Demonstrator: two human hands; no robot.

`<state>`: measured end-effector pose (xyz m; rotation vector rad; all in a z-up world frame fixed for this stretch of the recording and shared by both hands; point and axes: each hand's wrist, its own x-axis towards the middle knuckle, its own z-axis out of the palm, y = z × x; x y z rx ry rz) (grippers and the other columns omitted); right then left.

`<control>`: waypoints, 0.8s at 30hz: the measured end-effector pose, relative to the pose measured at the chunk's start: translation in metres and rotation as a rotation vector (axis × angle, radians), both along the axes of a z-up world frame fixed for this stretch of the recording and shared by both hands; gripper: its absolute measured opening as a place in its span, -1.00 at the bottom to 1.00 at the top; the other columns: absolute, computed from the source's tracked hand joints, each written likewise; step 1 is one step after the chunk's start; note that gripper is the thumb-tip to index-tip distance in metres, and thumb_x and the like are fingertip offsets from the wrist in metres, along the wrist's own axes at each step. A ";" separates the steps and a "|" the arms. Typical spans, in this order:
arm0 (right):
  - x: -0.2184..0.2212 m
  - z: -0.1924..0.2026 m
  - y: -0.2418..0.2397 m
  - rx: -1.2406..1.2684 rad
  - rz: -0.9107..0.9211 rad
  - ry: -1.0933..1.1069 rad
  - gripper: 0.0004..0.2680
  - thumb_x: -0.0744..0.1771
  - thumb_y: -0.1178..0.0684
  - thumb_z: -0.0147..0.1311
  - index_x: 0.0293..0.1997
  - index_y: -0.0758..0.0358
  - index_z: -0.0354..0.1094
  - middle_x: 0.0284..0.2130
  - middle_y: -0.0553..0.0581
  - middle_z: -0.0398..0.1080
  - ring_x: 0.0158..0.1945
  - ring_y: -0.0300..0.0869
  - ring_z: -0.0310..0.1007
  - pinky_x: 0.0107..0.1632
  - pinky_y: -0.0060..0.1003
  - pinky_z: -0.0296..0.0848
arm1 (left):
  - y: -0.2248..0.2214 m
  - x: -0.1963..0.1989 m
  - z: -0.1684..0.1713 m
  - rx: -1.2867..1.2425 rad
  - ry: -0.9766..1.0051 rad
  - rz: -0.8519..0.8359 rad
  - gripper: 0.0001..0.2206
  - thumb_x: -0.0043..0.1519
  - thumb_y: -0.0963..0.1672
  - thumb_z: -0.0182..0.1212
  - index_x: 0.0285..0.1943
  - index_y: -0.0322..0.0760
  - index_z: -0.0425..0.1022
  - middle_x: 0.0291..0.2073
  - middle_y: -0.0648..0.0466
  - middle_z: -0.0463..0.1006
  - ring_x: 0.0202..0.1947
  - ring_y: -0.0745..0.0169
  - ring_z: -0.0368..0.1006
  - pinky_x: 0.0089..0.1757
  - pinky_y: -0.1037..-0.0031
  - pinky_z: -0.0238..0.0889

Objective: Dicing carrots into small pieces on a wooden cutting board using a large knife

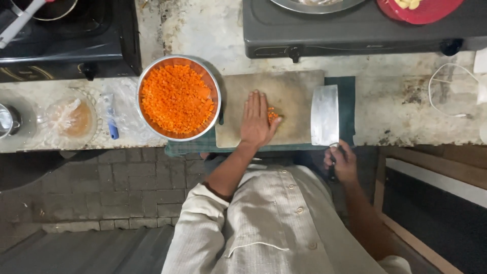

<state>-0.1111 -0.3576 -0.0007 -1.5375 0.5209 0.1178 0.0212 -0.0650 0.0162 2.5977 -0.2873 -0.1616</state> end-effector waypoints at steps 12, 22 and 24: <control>0.019 0.015 0.117 0.233 0.102 0.170 -0.80 0.37 0.21 -0.11 0.11 0.25 0.23 -0.56 0.23 0.20 -0.61 -0.18 0.18 -0.65 -0.32 0.31 | -0.034 -0.001 -0.024 -0.089 -0.126 0.102 -0.23 0.32 0.17 -0.14 0.50 -0.49 -0.10 0.46 -0.30 -0.05 0.49 -0.21 -0.16 0.39 0.10 -0.26; 0.024 0.001 0.168 0.383 0.174 0.196 -0.91 0.39 0.19 -0.15 -0.02 0.20 0.17 -0.62 0.12 0.10 -0.64 -0.24 0.06 -0.67 -0.37 0.21 | -0.023 0.009 -0.042 -0.327 -0.384 0.271 -0.45 0.31 -0.04 0.13 0.44 -0.37 0.16 0.37 -0.20 0.22 0.40 -0.11 0.13 0.34 0.23 -0.04; 0.024 0.000 0.171 0.411 0.159 0.228 -0.96 0.39 0.17 -0.18 -0.11 0.13 0.14 -0.64 0.06 0.05 -0.65 -0.27 0.04 -0.68 -0.40 0.17 | -0.022 0.010 -0.036 -0.564 -0.424 0.304 -0.54 0.28 -0.10 0.18 0.33 -0.44 0.30 0.25 -0.28 0.35 0.31 -0.24 0.24 0.29 0.20 0.09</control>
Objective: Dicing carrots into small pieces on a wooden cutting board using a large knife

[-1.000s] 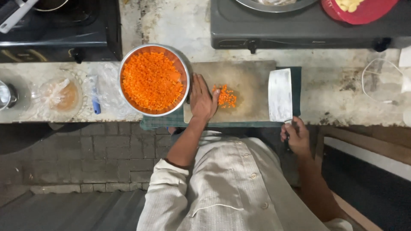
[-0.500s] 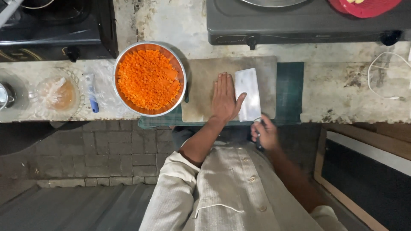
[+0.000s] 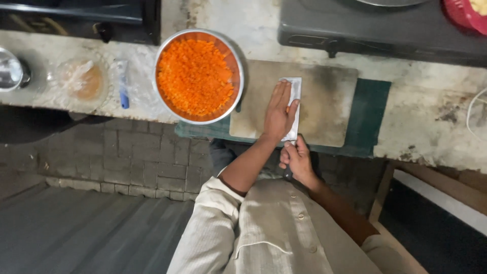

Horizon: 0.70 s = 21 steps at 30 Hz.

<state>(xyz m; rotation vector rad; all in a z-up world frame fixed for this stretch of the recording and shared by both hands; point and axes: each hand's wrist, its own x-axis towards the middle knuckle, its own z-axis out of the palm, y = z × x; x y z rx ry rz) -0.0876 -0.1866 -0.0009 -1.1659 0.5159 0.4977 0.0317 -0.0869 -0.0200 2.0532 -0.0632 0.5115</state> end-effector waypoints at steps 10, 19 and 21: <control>0.027 0.076 0.026 -0.082 0.157 -0.106 -0.95 0.40 0.17 -0.19 -0.18 0.11 0.04 -0.65 0.05 0.04 -0.66 -0.26 0.06 -0.69 -0.38 0.19 | 0.037 0.006 0.081 -0.221 0.038 0.098 -0.60 0.33 -0.15 0.12 0.37 -0.32 0.31 0.28 -0.20 0.35 0.35 -0.16 0.21 0.30 0.16 0.10; 0.051 0.101 0.048 -0.245 0.647 -0.358 -0.98 0.36 0.17 -0.03 -0.25 0.22 0.25 -0.82 0.10 0.25 -0.80 -0.21 0.26 -0.78 -0.40 0.21 | 0.176 0.051 0.103 -0.464 0.092 0.693 -0.67 0.38 0.00 0.02 0.25 -0.13 0.48 0.16 -0.01 0.50 0.23 0.08 0.37 0.26 0.33 0.16; 0.047 0.088 0.014 -0.358 0.729 -0.396 -0.97 0.33 0.17 0.05 -0.28 0.21 0.28 -0.84 0.10 0.28 -0.78 -0.22 0.31 -0.74 -0.40 0.25 | 0.196 0.060 0.091 -0.298 0.091 0.684 -0.69 0.35 0.04 0.04 -0.04 -0.10 0.65 -0.09 -0.05 0.63 0.03 -0.02 0.50 0.08 0.25 0.33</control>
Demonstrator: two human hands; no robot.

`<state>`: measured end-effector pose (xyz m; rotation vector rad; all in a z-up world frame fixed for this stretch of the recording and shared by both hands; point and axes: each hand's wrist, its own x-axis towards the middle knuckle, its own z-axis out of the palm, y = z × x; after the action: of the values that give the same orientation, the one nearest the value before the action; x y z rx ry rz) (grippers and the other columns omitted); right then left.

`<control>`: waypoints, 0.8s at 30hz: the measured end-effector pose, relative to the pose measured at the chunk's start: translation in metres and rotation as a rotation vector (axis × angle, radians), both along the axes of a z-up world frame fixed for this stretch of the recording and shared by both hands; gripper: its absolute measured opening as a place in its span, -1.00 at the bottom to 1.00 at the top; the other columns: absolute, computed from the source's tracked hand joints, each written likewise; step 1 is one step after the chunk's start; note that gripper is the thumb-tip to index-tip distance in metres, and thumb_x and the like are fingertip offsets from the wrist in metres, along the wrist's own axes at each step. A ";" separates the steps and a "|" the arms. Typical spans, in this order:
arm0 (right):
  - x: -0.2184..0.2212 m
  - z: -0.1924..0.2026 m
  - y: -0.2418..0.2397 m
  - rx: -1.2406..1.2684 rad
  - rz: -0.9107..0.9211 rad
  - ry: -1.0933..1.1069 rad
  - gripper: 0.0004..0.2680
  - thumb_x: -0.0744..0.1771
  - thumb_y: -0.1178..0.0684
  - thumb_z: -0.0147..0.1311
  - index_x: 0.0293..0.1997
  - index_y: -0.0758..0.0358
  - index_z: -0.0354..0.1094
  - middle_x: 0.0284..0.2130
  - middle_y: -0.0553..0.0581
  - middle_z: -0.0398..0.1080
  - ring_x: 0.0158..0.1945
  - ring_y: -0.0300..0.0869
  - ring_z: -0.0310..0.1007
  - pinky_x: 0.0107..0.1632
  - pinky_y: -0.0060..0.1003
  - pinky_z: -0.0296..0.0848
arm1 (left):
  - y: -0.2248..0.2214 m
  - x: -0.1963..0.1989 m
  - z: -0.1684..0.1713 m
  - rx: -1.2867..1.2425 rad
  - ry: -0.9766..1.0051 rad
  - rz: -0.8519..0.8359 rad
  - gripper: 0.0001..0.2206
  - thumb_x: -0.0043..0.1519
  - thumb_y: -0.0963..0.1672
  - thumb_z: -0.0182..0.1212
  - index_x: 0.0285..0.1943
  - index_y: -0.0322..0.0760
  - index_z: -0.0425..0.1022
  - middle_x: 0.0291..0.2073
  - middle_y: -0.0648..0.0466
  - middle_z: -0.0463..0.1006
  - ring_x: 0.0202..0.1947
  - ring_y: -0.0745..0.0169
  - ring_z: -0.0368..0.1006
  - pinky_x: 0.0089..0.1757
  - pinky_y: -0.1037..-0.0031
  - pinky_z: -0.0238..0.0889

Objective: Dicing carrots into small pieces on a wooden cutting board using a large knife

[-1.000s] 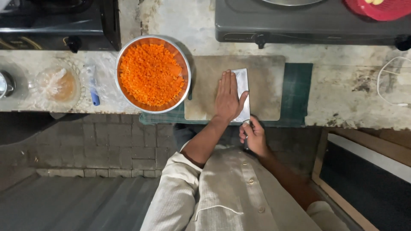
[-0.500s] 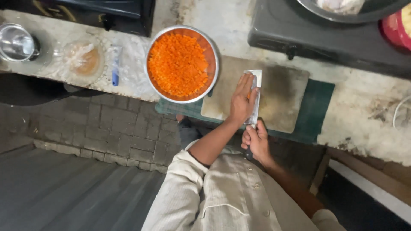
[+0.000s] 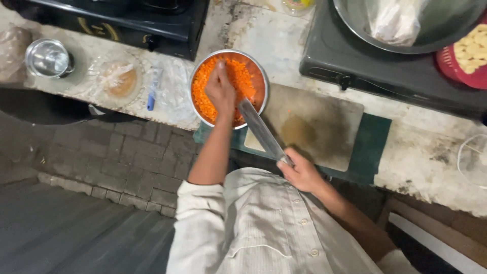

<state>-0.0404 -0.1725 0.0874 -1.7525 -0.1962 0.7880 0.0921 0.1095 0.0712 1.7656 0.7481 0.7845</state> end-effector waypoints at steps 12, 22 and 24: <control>-0.057 -0.050 -0.161 0.036 -0.621 0.048 -0.95 0.34 0.24 -0.05 -0.20 0.36 0.16 -0.74 0.19 0.13 -0.76 -0.16 0.16 -0.78 -0.22 0.23 | -0.101 -0.025 -0.061 0.941 0.055 -0.994 -0.91 0.26 -0.10 0.08 -0.17 -0.06 0.50 -0.26 0.17 0.44 -0.18 0.19 0.44 -0.14 0.41 0.29; -0.061 -0.039 -0.154 0.053 -0.718 0.012 -0.91 0.37 0.17 -0.05 -0.18 0.38 0.14 -0.68 0.15 0.16 -0.70 -0.18 0.18 -0.70 -0.20 0.26 | -0.142 -0.036 -0.107 0.993 0.445 -1.124 -0.83 0.29 -0.15 0.03 -0.04 -0.29 0.47 -0.15 -0.11 0.47 -0.07 -0.05 0.47 -0.17 0.34 0.43; -0.056 -0.039 -0.148 0.100 -0.760 0.024 -0.95 0.36 0.24 -0.10 -0.18 0.35 0.11 -0.67 0.14 0.10 -0.69 -0.18 0.13 -0.70 -0.24 0.24 | -0.141 -0.038 -0.103 0.986 0.519 -1.152 -0.81 0.29 -0.13 0.01 -0.02 -0.29 0.44 -0.16 -0.14 0.48 -0.12 -0.09 0.50 -0.25 0.30 0.44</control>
<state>-0.0961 -0.3203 0.0485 -1.5462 0.4234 0.2351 0.0538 -0.0314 -0.0315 2.8280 -0.5470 -0.2033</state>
